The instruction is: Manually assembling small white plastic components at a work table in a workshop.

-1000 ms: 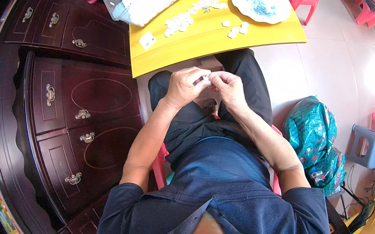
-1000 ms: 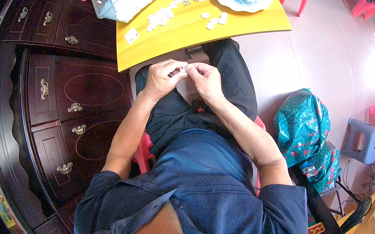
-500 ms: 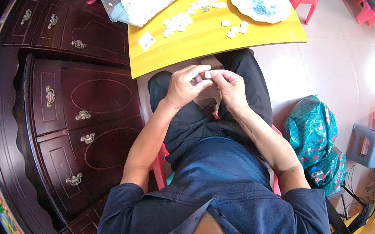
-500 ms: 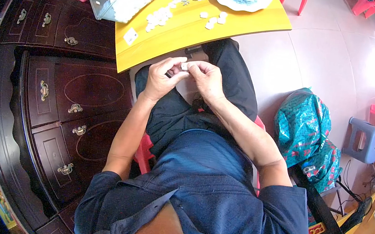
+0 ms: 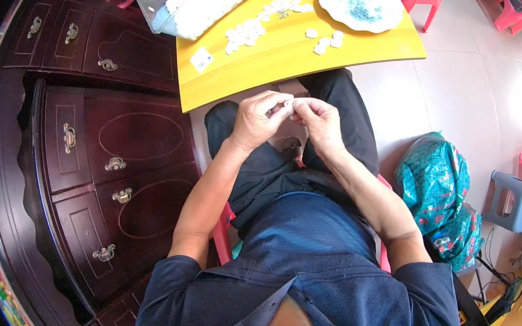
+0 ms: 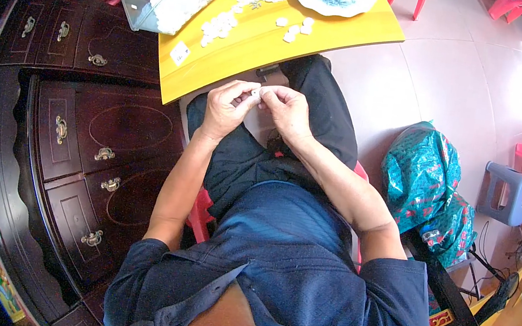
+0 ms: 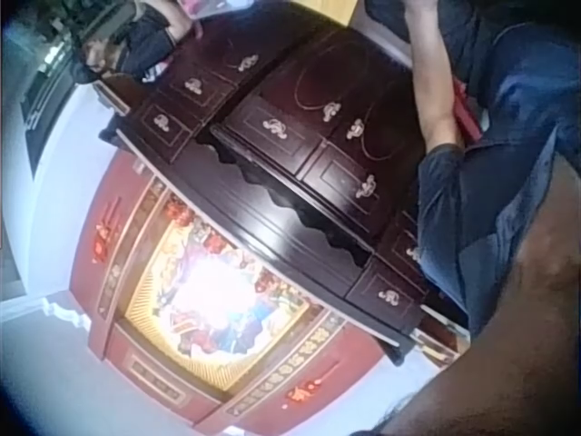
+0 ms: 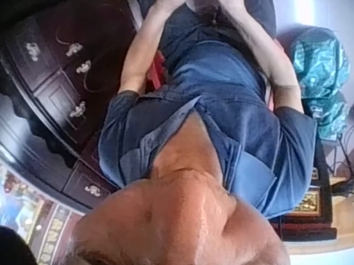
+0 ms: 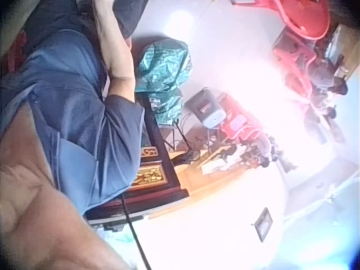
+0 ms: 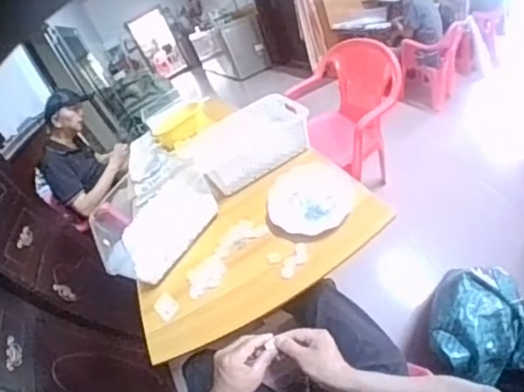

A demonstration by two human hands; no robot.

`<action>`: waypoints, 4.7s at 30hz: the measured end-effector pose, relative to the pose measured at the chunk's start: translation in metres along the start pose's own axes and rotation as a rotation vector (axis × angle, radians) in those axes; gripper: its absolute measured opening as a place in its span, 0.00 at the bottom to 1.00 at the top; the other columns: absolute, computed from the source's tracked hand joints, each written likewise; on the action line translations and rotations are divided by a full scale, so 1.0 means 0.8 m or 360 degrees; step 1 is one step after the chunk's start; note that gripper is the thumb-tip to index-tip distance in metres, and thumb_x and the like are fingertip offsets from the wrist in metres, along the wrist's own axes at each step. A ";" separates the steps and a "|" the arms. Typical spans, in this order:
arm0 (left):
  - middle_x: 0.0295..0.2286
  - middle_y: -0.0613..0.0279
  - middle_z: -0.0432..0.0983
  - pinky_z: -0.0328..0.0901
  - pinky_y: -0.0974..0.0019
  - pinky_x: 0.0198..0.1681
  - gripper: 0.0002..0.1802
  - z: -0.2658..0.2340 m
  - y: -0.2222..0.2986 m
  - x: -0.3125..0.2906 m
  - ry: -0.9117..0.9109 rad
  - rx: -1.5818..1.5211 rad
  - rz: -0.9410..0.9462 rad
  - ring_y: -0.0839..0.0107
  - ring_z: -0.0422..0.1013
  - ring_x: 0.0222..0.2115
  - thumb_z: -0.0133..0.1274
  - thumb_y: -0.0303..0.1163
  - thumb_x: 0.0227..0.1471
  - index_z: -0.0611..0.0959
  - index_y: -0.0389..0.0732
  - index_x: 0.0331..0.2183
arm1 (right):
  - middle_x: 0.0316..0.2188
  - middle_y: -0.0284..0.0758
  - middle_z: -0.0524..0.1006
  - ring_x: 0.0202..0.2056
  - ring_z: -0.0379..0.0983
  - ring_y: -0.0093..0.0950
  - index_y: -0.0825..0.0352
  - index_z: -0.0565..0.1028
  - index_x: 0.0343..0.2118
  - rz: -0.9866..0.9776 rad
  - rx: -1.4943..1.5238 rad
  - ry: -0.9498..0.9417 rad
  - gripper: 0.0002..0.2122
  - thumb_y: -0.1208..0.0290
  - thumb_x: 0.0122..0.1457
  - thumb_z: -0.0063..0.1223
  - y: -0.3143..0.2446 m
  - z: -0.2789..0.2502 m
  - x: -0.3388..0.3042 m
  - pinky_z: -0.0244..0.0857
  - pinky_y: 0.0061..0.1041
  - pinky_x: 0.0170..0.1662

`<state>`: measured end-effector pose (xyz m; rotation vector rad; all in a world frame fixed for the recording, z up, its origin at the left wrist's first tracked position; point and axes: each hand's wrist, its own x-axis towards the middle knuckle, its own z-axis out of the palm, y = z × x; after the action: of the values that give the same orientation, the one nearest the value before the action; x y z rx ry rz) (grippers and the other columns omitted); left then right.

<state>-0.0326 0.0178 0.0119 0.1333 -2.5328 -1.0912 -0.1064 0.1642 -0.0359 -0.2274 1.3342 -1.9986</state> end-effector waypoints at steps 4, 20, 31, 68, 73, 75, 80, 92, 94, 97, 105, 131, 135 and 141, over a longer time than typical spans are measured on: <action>0.28 0.60 0.81 0.70 0.73 0.29 0.10 0.001 0.003 0.005 0.0007 0.0008 0.0036 0.77 0.76 0.26 0.63 0.22 0.50 0.85 0.35 0.37 | 0.30 0.30 0.80 0.32 0.74 0.18 0.69 0.81 0.36 -0.0021 -0.0025 0.0014 0.09 0.70 0.65 0.53 -0.001 -0.001 0.001 0.68 0.18 0.38; 0.31 0.52 0.79 0.70 0.55 0.37 0.16 0.017 -0.031 0.123 0.0159 0.0544 -0.0019 0.55 0.76 0.33 0.56 0.38 0.55 0.81 0.38 0.42 | 0.32 0.31 0.81 0.30 0.74 0.17 0.68 0.80 0.36 0.0289 0.0238 -0.0016 0.08 0.70 0.66 0.50 -0.012 0.003 -0.001 0.68 0.16 0.36; 0.45 0.44 0.76 0.70 0.50 0.46 0.28 -0.005 -0.058 0.125 0.0218 0.0959 -0.0285 0.47 0.74 0.44 0.56 0.40 0.55 0.74 0.35 0.54 | 0.34 0.31 0.82 0.31 0.75 0.16 0.66 0.79 0.39 0.0358 0.0176 -0.0140 0.08 0.68 0.67 0.51 -0.009 0.005 -0.001 0.69 0.16 0.37; 0.29 0.59 0.72 0.68 0.57 0.32 0.21 -0.027 -0.032 0.041 0.0255 0.0864 0.0297 0.59 0.72 0.32 0.66 0.40 0.43 0.83 0.42 0.40 | 0.27 0.31 0.81 0.28 0.74 0.17 0.69 0.81 0.39 -0.0323 -0.0814 -0.0081 0.10 0.67 0.62 0.54 -0.070 0.002 0.058 0.67 0.18 0.33; 0.25 0.64 0.72 0.68 0.61 0.30 0.09 -0.025 -0.044 0.029 0.0353 0.0832 0.0471 0.64 0.73 0.29 0.64 0.31 0.43 0.84 0.44 0.31 | 0.31 0.40 0.83 0.33 0.81 0.30 0.67 0.81 0.39 -0.0826 -0.1628 0.0027 0.12 0.64 0.57 0.58 -0.112 0.043 0.138 0.73 0.28 0.38; 0.25 0.63 0.72 0.68 0.60 0.30 0.08 -0.027 -0.043 0.025 0.0378 0.0818 0.0455 0.63 0.73 0.29 0.64 0.30 0.44 0.83 0.44 0.30 | 0.30 0.42 0.82 0.34 0.79 0.40 0.65 0.82 0.35 -0.0951 -0.1767 0.0047 0.09 0.66 0.55 0.57 -0.116 0.061 0.166 0.72 0.36 0.41; 0.24 0.61 0.73 0.68 0.60 0.30 0.05 -0.026 -0.045 0.024 0.0445 0.0656 0.0456 0.60 0.73 0.26 0.62 0.28 0.46 0.81 0.42 0.26 | 0.33 0.42 0.81 0.36 0.79 0.43 0.62 0.82 0.34 -0.1067 -0.2138 0.0157 0.09 0.64 0.56 0.55 -0.094 0.069 0.234 0.72 0.40 0.40; 0.24 0.55 0.77 0.68 0.64 0.25 0.03 -0.043 -0.054 -0.032 0.0748 -0.0012 -0.0082 0.59 0.75 0.22 0.60 0.24 0.49 0.81 0.37 0.27 | 0.33 0.39 0.79 0.35 0.78 0.43 0.60 0.81 0.33 -0.1163 -0.2463 0.0104 0.08 0.63 0.58 0.55 -0.076 0.080 0.232 0.72 0.40 0.39; 0.24 0.55 0.78 0.68 0.64 0.26 0.02 -0.045 -0.051 -0.030 0.0779 -0.0060 -0.0083 0.60 0.75 0.23 0.59 0.24 0.50 0.81 0.37 0.27 | 0.34 0.40 0.79 0.36 0.78 0.42 0.60 0.81 0.34 -0.1138 -0.2429 0.0106 0.08 0.63 0.59 0.55 -0.079 0.075 0.235 0.72 0.40 0.39; 0.24 0.55 0.78 0.68 0.66 0.26 0.01 -0.049 -0.045 -0.036 0.0822 -0.0150 -0.0148 0.61 0.76 0.23 0.59 0.22 0.50 0.81 0.36 0.28 | 0.34 0.40 0.79 0.35 0.78 0.42 0.60 0.81 0.35 -0.1142 -0.2379 0.0136 0.08 0.63 0.59 0.55 -0.081 0.079 0.233 0.72 0.40 0.39; 0.23 0.61 0.78 0.67 0.72 0.26 0.02 -0.058 -0.049 -0.047 0.0914 -0.0286 -0.0265 0.76 0.73 0.21 0.59 0.23 0.52 0.82 0.34 0.29 | 0.36 0.42 0.79 0.38 0.78 0.43 0.64 0.78 0.34 -0.0991 -0.2508 -0.0013 0.10 0.61 0.60 0.54 -0.082 0.091 0.247 0.72 0.42 0.41; 0.27 0.71 0.75 0.67 0.79 0.30 0.04 -0.030 -0.016 -0.026 0.0578 -0.1328 -0.0609 0.85 0.70 0.25 0.55 0.27 0.60 0.81 0.37 0.36 | 0.29 0.25 0.78 0.26 0.71 0.14 0.66 0.79 0.43 0.0081 -0.0200 -0.0357 0.08 0.76 0.61 0.60 -0.049 0.010 0.013 0.68 0.16 0.31; 0.27 0.70 0.75 0.67 0.78 0.29 0.05 -0.017 -0.005 -0.025 0.0491 -0.1342 -0.0661 0.84 0.70 0.25 0.54 0.27 0.60 0.81 0.36 0.36 | 0.29 0.24 0.78 0.27 0.72 0.14 0.66 0.78 0.42 0.0153 -0.0145 -0.0342 0.06 0.76 0.62 0.58 -0.043 0.002 -0.003 0.68 0.16 0.32; 0.28 0.69 0.76 0.67 0.78 0.28 0.04 -0.005 0.005 -0.027 0.0407 -0.1370 -0.0697 0.84 0.70 0.24 0.54 0.24 0.59 0.81 0.35 0.36 | 0.31 0.28 0.78 0.30 0.74 0.17 0.67 0.77 0.41 0.0026 -0.0194 -0.0304 0.05 0.74 0.65 0.54 -0.029 -0.001 -0.008 0.68 0.17 0.36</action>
<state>-0.0106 0.0231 0.0110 0.5558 -1.6571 -2.0698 -0.1127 0.1738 -0.0150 -0.4511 1.3306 -1.8336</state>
